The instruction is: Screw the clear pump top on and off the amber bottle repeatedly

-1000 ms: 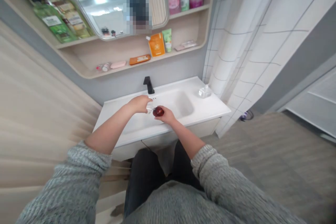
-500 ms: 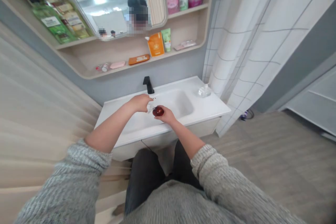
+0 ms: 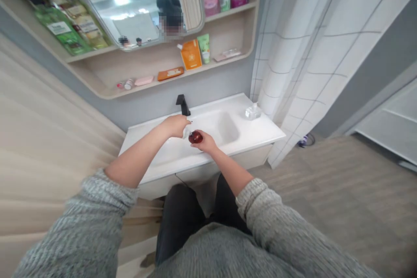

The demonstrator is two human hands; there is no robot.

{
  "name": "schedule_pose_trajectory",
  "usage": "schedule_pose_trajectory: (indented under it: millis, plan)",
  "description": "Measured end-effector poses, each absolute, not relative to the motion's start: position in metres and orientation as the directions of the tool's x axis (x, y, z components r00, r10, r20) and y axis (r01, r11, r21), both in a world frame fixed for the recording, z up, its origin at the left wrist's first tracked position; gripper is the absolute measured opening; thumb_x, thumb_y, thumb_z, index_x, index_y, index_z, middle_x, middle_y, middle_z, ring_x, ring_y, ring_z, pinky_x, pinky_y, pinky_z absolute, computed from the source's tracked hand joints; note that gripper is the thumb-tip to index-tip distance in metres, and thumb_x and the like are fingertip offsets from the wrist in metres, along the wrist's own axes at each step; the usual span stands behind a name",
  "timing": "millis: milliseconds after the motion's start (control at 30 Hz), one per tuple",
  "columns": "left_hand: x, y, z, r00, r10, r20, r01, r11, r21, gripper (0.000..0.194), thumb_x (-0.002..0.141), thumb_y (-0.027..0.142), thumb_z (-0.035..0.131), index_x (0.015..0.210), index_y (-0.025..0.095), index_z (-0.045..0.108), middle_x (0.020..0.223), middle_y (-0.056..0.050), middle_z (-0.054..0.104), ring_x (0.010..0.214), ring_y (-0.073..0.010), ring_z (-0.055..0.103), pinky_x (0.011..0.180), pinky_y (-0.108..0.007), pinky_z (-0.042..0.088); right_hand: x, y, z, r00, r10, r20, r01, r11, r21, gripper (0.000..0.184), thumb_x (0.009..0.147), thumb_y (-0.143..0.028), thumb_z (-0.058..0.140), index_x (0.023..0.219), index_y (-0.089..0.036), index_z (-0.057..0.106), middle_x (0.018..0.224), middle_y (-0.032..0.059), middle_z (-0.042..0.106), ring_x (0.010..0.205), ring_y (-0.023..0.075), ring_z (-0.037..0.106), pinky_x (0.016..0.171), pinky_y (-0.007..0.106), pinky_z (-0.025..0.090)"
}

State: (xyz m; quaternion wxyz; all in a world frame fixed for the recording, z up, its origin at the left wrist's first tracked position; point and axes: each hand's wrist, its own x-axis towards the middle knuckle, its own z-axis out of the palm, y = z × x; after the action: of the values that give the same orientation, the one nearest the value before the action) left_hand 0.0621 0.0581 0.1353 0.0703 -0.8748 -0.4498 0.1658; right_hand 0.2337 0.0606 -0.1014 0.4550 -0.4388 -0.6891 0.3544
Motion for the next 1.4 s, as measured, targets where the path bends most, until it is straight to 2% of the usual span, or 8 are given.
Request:
schedule_pose_trajectory:
  millis: [167, 467, 667, 833, 1400]
  plan:
    - [0.070, 0.057, 0.141, 0.521, 0.814, -0.259, 0.744, -0.581, -0.330, 0.060, 0.081, 0.026, 0.079, 0.141, 0.027, 0.079, 0.128, -0.013, 0.079, 0.127, -0.0345, 0.072, 0.102, -0.038, 0.059, 0.233, 0.063, -0.104, -0.183, 0.921, 0.345, 0.286, 0.386, -0.877, 0.089, 0.067, -0.045, 0.105, 0.149, -0.029, 0.072, 0.145, 0.0064, 0.080, 0.134, 0.0351, 0.077, 0.123, 0.051, 0.057]
    - [0.079, 0.052, 0.144, 0.523, 0.813, -0.257, 0.737, -0.583, -0.344, 0.049, 0.085, 0.023, 0.079, 0.134, 0.026, 0.082, 0.125, -0.014, 0.079, 0.126, -0.0343, 0.070, 0.103, -0.039, 0.056, 0.232, 0.065, -0.109, -0.181, 0.914, 0.362, 0.276, 0.400, -0.874, 0.091, 0.068, -0.046, 0.105, 0.150, -0.029, 0.071, 0.145, 0.0074, 0.080, 0.134, 0.0353, 0.077, 0.123, 0.051, 0.057]
    - [0.080, 0.051, 0.145, 0.517, 0.815, -0.261, 0.730, -0.579, -0.363, 0.052, 0.087, 0.021, 0.076, 0.138, 0.025, 0.081, 0.125, -0.014, 0.079, 0.125, -0.0345, 0.071, 0.100, -0.039, 0.056, 0.232, 0.065, -0.109, -0.183, 0.917, 0.354, 0.288, 0.394, -0.873, 0.091, 0.067, -0.046, 0.106, 0.150, -0.030, 0.072, 0.144, 0.0065, 0.080, 0.131, 0.0347, 0.078, 0.122, 0.051, 0.058]
    - [0.077, 0.052, 0.144, 0.539, 0.802, -0.258, 0.716, -0.597, -0.362, 0.045, 0.087, 0.021, 0.075, 0.131, 0.025, 0.083, 0.124, -0.014, 0.079, 0.123, -0.0337, 0.072, 0.097, -0.038, 0.057, 0.233, 0.064, -0.106, -0.188, 0.914, 0.360, 0.285, 0.402, -0.870, 0.090, 0.068, -0.046, 0.105, 0.150, -0.030, 0.072, 0.144, 0.0069, 0.080, 0.132, 0.0351, 0.077, 0.121, 0.051, 0.058]
    - [0.079, 0.055, 0.145, 0.542, 0.795, -0.272, 0.704, -0.606, -0.369, 0.055, 0.087, 0.025, 0.076, 0.142, 0.026, 0.080, 0.129, -0.014, 0.078, 0.128, -0.0342, 0.070, 0.102, -0.039, 0.057, 0.235, 0.060, -0.099, -0.179, 0.925, 0.334, 0.285, 0.374, -0.883, 0.088, 0.068, -0.044, 0.105, 0.148, -0.029, 0.072, 0.143, 0.0072, 0.080, 0.132, 0.0348, 0.078, 0.121, 0.051, 0.059]
